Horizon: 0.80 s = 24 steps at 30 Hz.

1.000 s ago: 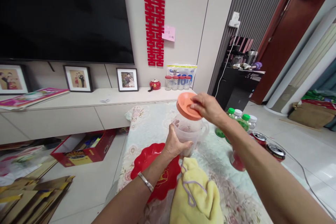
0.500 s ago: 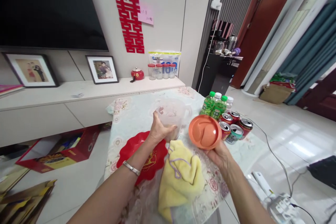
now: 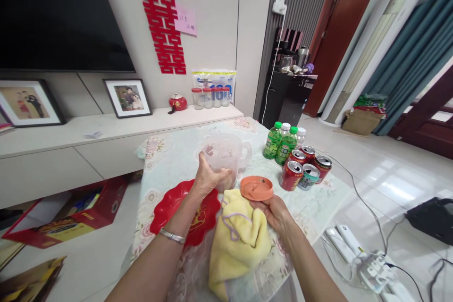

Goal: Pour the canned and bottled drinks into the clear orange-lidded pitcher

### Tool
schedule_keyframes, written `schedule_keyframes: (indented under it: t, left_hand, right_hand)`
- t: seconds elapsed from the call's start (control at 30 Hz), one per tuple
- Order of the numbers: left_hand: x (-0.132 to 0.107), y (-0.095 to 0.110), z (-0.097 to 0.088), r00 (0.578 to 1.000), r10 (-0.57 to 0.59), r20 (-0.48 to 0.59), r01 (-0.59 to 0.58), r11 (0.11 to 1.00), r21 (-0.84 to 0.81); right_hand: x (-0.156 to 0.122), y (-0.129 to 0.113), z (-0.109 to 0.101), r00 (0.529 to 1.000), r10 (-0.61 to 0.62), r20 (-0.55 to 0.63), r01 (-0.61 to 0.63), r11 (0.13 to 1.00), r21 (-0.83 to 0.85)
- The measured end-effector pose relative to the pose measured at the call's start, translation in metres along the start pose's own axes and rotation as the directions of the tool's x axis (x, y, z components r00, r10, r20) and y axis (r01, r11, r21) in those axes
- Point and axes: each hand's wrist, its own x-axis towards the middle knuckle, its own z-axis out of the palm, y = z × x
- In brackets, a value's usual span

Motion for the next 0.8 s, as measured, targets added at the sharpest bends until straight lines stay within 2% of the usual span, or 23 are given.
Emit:
schedule_keyframes:
  t: [0.13, 0.23, 0.3, 0.37, 0.43, 0.5, 0.67, 0.8]
  left_hand:
    - [-0.001, 0.005, -0.001, 1.000, -0.014, 0.009, 0.014, 1.000, -0.002]
    - [-0.005, 0.009, -0.001, 1.000, -0.024, 0.014, 0.024, 1.000, -0.005]
    - [-0.008, 0.010, 0.000, 0.999, -0.034, 0.005, 0.034, 0.999, 0.005]
    - [-0.012, 0.010, 0.000, 1.000, -0.027, -0.008, 0.028, 1.000, 0.014]
    - [-0.015, 0.009, 0.001, 1.000, -0.011, -0.017, 0.011, 1.000, 0.014]
    - [-0.017, 0.009, 0.001, 1.000, -0.003, -0.020, 0.004, 1.000, 0.015]
    - [-0.018, 0.011, 0.002, 1.000, 0.001, -0.029, 0.000, 0.999, 0.032]
    - [-0.017, 0.014, 0.002, 0.999, -0.029, -0.029, 0.030, 0.999, 0.040]
  right_hand:
    - [-0.027, 0.001, -0.029, 0.997, 0.019, -0.070, -0.031, 0.983, -0.181]
    - [-0.039, -0.007, -0.058, 0.980, -0.050, -0.193, -0.017, 0.943, -0.332]
    - [-0.039, -0.016, -0.076, 0.934, -0.176, -0.310, 0.030, 0.905, -0.424]
    - [-0.035, -0.022, -0.087, 0.846, -0.332, -0.416, 0.086, 0.856, -0.509]
    - [-0.030, -0.025, -0.091, 0.754, -0.459, -0.470, 0.130, 0.805, -0.579]
    - [-0.023, -0.023, -0.087, 0.696, -0.541, -0.472, 0.168, 0.762, -0.625]
    - [-0.003, -0.013, -0.072, 0.631, -0.646, -0.429, 0.250, 0.693, -0.677]
    - [0.012, -0.010, -0.070, 0.564, -0.687, -0.457, 0.243, 0.668, -0.704]
